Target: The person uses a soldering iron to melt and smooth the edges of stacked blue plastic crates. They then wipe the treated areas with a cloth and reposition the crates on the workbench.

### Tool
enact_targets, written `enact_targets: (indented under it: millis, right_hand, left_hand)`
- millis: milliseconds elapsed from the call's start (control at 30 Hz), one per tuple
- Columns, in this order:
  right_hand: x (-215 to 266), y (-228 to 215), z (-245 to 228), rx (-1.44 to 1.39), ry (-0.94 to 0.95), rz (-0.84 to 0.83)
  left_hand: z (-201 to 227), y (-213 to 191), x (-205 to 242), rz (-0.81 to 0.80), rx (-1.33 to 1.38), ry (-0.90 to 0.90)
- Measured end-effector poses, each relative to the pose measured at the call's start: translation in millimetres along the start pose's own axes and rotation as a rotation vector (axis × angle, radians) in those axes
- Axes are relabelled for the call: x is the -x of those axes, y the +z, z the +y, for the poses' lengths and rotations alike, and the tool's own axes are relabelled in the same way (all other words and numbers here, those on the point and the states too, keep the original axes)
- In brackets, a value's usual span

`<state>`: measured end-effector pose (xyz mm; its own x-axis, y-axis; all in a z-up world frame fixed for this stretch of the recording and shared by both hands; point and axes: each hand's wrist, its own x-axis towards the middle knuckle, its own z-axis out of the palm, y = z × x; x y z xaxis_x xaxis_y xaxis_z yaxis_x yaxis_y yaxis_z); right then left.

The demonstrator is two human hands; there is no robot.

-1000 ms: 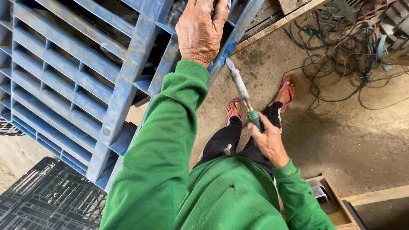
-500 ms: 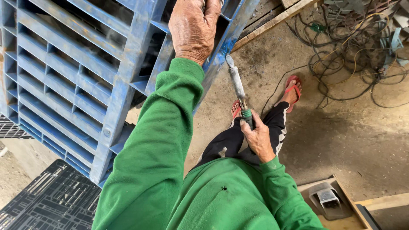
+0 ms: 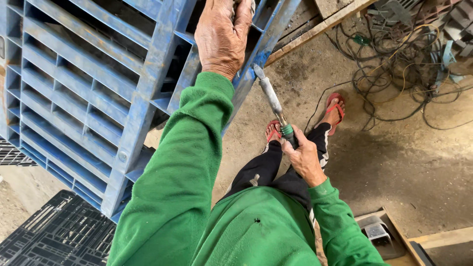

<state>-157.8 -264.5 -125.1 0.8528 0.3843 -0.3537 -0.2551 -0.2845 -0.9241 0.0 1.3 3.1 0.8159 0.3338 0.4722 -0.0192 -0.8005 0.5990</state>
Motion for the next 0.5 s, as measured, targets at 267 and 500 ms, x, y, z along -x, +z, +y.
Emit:
enact_targets:
  millis: [267, 500]
  right_hand:
    - [0, -1, -7, -0.083, 0.066, -0.023]
    - [7, -6, -22, 0.075, -0.030, 0.011]
  left_hand:
    - [-3, 3, -2, -0.007, -0.036, 0.005]
    - [-7, 4, 1, 0.002, -0.095, 0.061]
